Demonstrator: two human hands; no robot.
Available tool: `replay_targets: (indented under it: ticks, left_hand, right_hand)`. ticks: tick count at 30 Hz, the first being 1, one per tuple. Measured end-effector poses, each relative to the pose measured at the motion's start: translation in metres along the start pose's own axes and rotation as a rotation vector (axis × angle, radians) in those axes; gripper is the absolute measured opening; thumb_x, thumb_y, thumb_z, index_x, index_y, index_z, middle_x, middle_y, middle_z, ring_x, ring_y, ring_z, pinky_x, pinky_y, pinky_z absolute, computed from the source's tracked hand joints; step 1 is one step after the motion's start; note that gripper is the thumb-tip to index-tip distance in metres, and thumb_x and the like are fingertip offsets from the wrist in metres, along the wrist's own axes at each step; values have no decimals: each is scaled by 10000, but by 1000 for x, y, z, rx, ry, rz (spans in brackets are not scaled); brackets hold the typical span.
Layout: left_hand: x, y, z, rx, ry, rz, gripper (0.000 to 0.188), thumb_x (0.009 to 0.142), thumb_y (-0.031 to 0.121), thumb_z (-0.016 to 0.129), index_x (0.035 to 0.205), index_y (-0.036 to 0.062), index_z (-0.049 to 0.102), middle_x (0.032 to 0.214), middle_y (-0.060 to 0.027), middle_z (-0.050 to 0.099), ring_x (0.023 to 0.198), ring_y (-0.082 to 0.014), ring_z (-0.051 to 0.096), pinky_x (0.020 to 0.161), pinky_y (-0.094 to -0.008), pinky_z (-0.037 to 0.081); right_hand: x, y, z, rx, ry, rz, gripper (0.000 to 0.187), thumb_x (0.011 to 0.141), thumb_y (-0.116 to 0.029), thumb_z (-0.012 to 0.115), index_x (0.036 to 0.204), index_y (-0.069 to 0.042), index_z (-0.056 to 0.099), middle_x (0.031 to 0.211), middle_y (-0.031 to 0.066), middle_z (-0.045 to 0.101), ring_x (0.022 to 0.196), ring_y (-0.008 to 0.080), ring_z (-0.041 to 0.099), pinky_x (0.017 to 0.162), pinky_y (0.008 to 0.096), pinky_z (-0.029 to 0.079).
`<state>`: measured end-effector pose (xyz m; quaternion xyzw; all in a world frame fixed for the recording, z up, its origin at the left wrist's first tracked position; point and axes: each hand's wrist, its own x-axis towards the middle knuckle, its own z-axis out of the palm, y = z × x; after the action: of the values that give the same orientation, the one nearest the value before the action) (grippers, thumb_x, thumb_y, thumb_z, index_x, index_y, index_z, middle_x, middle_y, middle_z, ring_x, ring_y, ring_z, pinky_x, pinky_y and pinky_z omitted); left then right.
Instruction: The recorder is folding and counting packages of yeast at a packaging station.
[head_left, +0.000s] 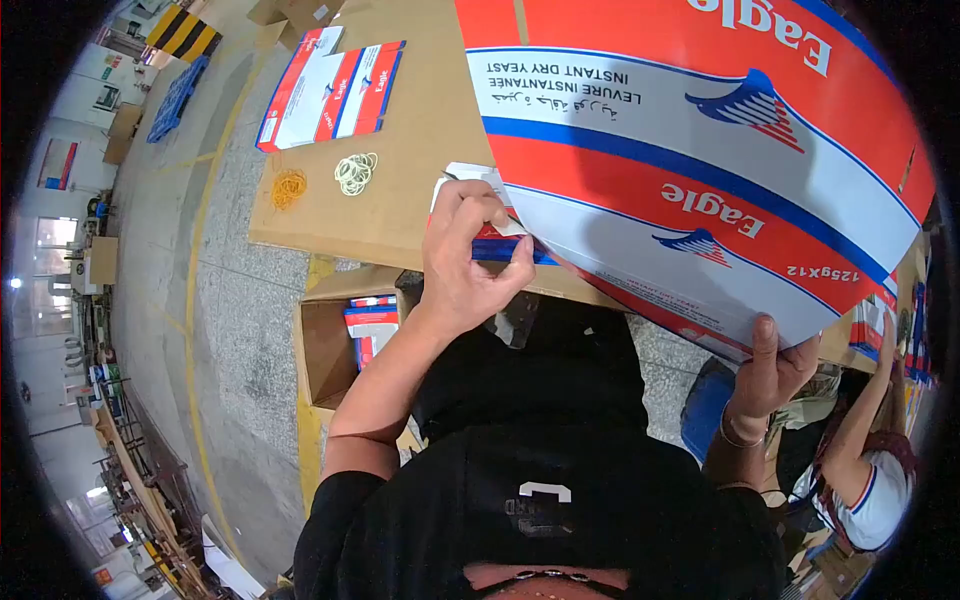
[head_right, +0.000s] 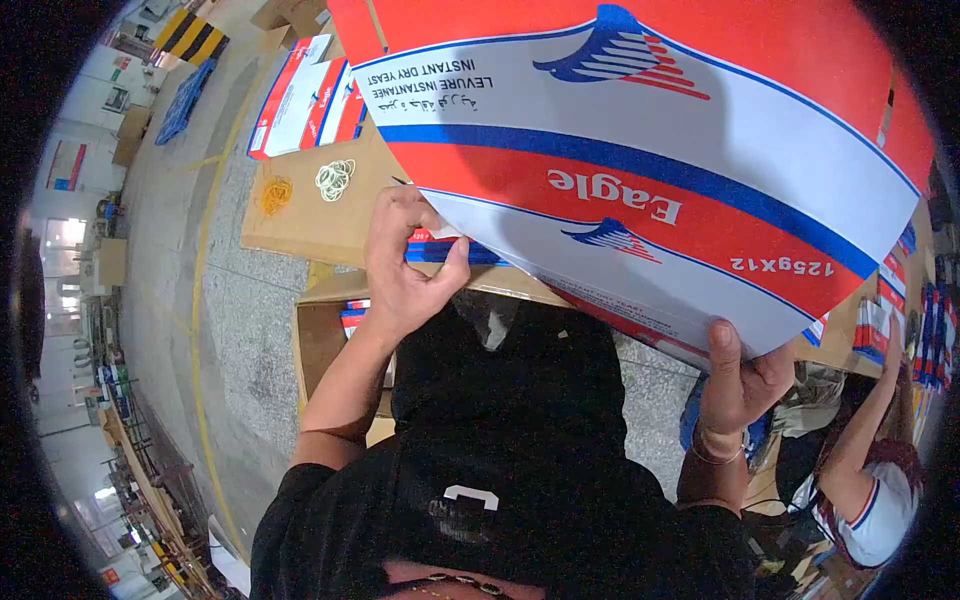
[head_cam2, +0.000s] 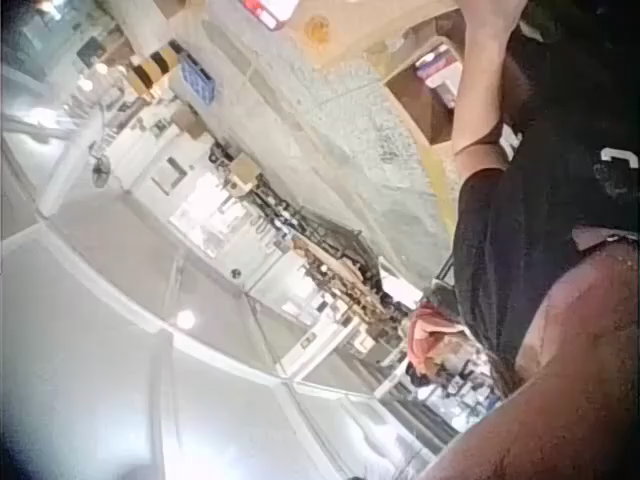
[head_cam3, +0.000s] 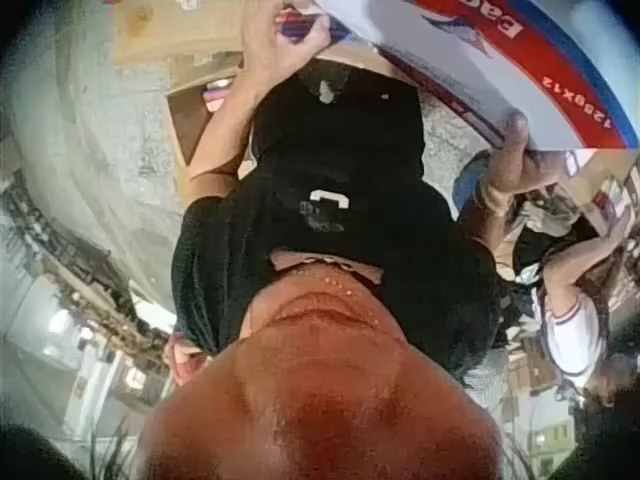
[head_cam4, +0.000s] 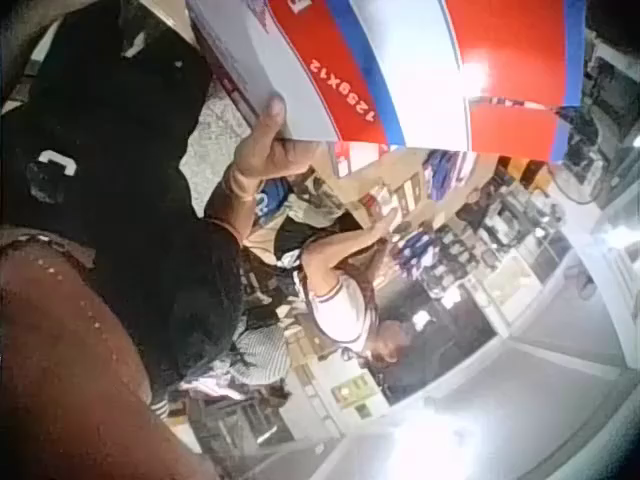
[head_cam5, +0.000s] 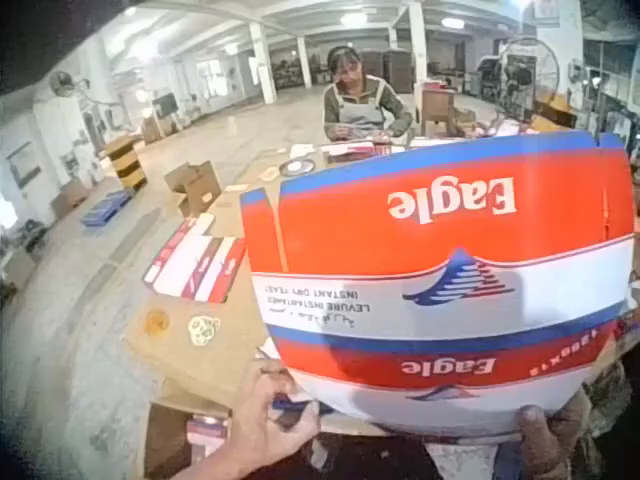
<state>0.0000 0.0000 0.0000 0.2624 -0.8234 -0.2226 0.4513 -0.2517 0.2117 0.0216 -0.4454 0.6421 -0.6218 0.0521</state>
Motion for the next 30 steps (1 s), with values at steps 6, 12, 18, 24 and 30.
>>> replay_targets:
  ticks: [6,12,18,24,30]
  left_hand:
    - [0,1,4,-22,-7,-23,355,644,16,741,914,42,513,987,-156,525,877,-295,546,729,-369,479]
    - [3,6,7,-140,-12,-137,398,761,32,738,1112,16,551,1266,-177,466,966,-239,587,814,-347,521]
    - [13,-55,-12,285,-296,-153,455,797,161,729,1220,61,594,1284,-161,552,1108,-375,557,950,-429,458]
    - [24,-93,-7,344,-704,-212,849,695,492,806,1385,90,516,1455,-154,460,1330,-378,423,1110,-460,345]
    - [33,-88,-12,314,-970,-287,1104,562,607,843,1464,128,423,1502,-174,405,1398,-373,349,1151,-463,300]
  right_hand:
    - [1,0,0,8,4,57,250,929,-122,637,1102,54,595,1030,117,661,939,152,584,875,302,438]
    - [25,27,-5,-162,135,264,329,909,-139,675,1155,65,595,1082,75,643,968,129,562,864,281,448]
    - [70,175,-128,456,364,553,485,953,-170,639,1363,17,459,1287,151,590,1120,258,613,970,401,503]
    - [82,263,-254,307,259,614,535,939,-116,632,1417,-12,415,1340,171,563,1107,283,637,926,429,551]
    - [96,269,-226,127,256,712,483,870,-97,729,1302,16,546,1236,126,628,1082,215,626,942,337,499]
